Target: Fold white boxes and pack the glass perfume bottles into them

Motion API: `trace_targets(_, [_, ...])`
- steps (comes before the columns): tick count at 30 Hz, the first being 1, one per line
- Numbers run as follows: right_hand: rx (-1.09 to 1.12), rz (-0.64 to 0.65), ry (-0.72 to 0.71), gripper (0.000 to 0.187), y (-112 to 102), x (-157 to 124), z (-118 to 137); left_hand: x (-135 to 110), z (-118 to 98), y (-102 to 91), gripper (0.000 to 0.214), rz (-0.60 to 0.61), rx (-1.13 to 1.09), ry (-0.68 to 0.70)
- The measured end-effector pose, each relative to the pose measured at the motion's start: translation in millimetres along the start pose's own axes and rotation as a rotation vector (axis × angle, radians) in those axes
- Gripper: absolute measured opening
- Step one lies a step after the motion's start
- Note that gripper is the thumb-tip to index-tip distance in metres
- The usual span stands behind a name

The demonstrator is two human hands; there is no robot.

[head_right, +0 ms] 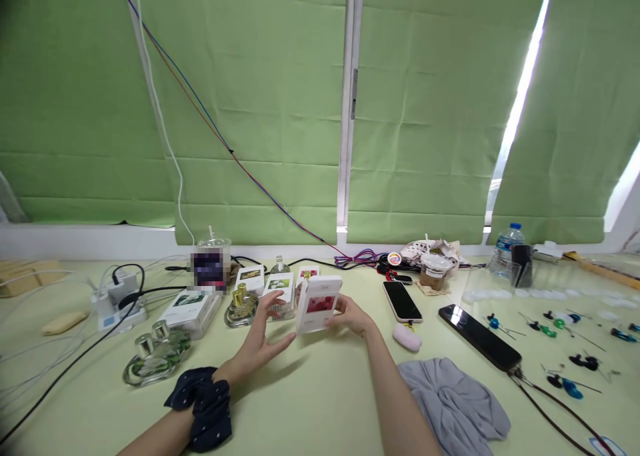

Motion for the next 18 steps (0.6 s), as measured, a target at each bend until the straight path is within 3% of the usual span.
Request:
trace_targets(3, [-0.189,0.145,-0.032,0.05,29.3,5.5,10.3,-2.9,-6.2,-9.5,0.069,0.062,0.035,0.079])
trace_targets(8, [-0.441,0.064,-0.1,0.042,45.3,11.3,16.8,-11.3,-17.8,-25.7,0.05,-0.018,0.185,0.236])
trace_targets(14, [-0.428,0.075,-0.015,0.047,54.1,7.6,11.8,-15.5,-19.6,-21.7,0.033,-0.038,0.28,0.279])
trace_targets(18, [-0.335,0.142,-0.037,0.073,67.3,5.3,18.7,-15.5,-6.4,-21.3,0.018,-0.057,0.265,0.178])
Point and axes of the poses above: each hand's wrist, its own x-axis towards the middle knuckle, its own y-axis out of the palm, z = x × y, the point moved 8 cm from there along x, towards the middle knuckle, and after that the axes turned 4 degrees about z, right-handed, at the moved point
